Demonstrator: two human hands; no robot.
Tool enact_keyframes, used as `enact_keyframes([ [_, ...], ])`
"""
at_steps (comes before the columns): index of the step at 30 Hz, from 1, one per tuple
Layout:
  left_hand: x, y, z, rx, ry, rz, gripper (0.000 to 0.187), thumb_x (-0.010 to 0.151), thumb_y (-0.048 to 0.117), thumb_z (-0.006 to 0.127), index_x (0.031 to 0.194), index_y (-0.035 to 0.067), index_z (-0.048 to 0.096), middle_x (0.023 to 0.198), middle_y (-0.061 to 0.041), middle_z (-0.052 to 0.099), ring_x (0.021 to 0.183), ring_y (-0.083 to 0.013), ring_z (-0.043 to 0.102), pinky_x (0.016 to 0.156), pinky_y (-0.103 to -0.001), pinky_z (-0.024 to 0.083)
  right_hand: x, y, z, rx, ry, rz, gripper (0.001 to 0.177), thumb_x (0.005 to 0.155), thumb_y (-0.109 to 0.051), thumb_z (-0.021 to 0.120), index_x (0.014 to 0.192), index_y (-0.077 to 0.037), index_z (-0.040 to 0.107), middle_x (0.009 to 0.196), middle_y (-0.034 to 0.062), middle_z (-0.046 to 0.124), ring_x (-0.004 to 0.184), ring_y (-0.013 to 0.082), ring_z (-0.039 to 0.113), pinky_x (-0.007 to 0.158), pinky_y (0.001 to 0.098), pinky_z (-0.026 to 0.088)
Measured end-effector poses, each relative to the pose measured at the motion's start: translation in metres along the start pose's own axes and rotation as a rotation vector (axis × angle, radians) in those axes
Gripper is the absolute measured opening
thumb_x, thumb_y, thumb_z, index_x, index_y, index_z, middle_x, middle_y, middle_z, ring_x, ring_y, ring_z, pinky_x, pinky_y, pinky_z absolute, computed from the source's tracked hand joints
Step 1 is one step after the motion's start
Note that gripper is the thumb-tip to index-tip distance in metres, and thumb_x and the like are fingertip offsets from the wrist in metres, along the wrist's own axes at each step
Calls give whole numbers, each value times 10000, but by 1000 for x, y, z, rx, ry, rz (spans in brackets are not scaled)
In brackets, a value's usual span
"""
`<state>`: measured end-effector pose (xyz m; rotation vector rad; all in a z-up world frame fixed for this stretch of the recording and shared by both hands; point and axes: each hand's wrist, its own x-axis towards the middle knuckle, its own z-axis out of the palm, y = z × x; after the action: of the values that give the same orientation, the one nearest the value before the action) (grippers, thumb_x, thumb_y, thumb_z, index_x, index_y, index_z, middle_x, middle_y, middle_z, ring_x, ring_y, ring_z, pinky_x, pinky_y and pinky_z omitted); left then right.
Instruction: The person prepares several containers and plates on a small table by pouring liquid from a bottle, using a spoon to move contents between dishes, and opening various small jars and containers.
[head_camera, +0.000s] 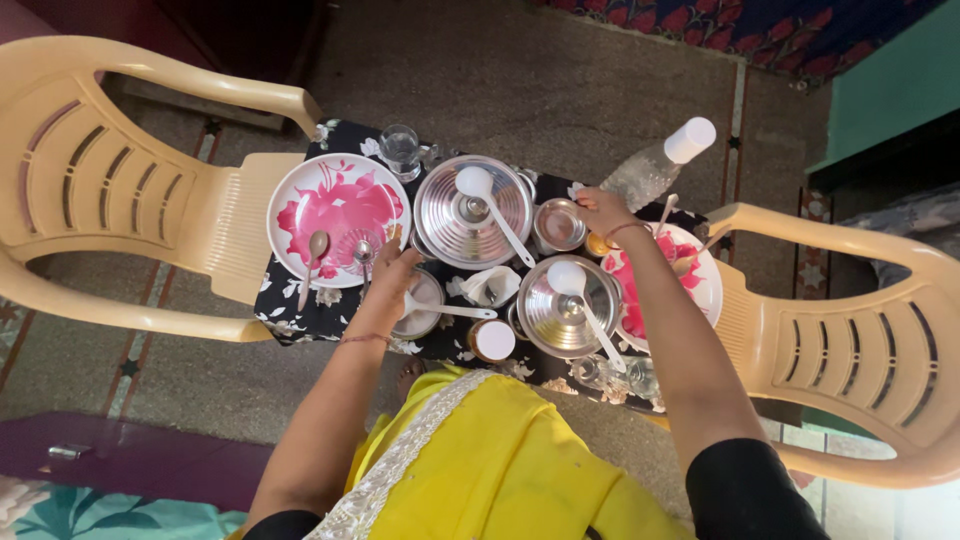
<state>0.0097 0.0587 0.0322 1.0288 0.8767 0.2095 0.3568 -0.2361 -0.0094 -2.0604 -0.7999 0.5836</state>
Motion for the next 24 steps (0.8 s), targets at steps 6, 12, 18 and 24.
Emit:
enact_keyframes([
  [6,1,-15,-12,-81,-1,-1,785,821,191,677,1529,49,369,1293,-49,559,1076,-176,607,839,-398,506,-7,8,7,-200,22,-27,362,868,-148,701,1200,-6,691,1149,200,737,1091,281,725,938,358,559],
  [12,-3,-20,-20,-12,58,-6,765,830,165,682,1523,7,397,1309,-132,554,1098,-205,604,881,-386,527,-6,9,12,-191,37,38,352,882,-131,679,1210,-4,695,1188,198,734,1129,288,718,962,361,549],
  [18,-16,-16,-28,-56,36,2,728,845,180,668,1501,15,399,1338,-92,530,1123,-201,611,878,-376,531,-28,-18,3,-278,159,-124,474,886,-168,748,1302,26,632,1265,242,682,1177,339,667,997,392,521],
  [24,-47,-18,-50,-166,-64,26,582,921,187,646,1442,16,452,1325,-65,510,1150,-199,593,914,-401,548,-152,-94,-16,-204,149,-30,517,934,-226,696,1400,-24,603,1318,223,668,1232,343,649,1036,402,506],
])
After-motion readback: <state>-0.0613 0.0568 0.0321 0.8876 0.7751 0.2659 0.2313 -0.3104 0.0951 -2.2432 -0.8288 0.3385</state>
